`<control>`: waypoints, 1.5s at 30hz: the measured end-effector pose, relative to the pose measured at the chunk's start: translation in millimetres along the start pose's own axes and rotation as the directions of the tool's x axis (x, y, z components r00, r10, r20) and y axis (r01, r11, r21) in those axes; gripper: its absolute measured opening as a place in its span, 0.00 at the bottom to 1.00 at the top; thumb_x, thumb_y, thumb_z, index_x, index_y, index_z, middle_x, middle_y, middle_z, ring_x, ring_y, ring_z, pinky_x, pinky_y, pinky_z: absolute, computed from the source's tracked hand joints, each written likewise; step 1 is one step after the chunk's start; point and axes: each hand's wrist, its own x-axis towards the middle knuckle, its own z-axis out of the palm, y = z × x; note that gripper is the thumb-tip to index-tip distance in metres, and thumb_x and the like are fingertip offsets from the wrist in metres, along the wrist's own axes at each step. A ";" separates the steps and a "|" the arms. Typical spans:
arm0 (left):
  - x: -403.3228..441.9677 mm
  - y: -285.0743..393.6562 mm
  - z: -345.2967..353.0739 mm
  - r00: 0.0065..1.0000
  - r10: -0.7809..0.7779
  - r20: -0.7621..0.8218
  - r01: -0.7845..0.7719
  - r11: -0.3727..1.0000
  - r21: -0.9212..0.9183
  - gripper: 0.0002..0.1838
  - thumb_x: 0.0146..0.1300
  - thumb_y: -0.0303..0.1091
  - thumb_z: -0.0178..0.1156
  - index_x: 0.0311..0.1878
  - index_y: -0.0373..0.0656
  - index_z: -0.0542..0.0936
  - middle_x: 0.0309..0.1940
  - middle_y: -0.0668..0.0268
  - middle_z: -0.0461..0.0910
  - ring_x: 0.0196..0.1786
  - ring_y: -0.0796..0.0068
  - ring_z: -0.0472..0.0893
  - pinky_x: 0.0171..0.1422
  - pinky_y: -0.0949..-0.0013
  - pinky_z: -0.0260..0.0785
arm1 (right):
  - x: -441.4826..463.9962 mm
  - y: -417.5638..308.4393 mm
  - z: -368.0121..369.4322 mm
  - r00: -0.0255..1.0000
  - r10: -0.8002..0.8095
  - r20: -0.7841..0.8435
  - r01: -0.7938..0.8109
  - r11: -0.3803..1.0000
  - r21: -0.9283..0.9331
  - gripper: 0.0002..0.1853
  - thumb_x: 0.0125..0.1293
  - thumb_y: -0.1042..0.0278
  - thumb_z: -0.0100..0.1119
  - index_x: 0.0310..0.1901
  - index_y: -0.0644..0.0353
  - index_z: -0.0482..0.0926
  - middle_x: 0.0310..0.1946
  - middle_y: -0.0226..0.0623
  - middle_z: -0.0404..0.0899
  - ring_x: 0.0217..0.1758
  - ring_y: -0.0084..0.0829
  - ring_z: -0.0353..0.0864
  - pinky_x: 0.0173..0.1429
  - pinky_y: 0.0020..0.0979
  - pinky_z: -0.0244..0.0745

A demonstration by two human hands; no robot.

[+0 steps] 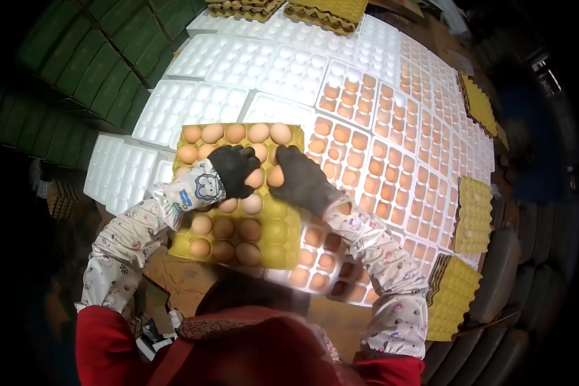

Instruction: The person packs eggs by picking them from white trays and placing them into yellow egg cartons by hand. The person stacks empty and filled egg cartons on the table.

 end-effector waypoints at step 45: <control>-65.2 -96.3 -33.0 0.869 -0.439 0.227 0.389 0.891 0.237 0.22 0.47 0.39 0.66 0.49 0.54 0.77 0.56 0.61 0.62 0.51 0.49 0.72 0.46 0.50 0.75 | 51.7 -59.4 46.5 0.845 0.425 -0.325 -0.504 0.837 -0.215 0.14 0.56 0.73 0.54 0.46 0.55 0.77 0.53 0.42 0.65 0.54 0.47 0.71 0.52 0.43 0.73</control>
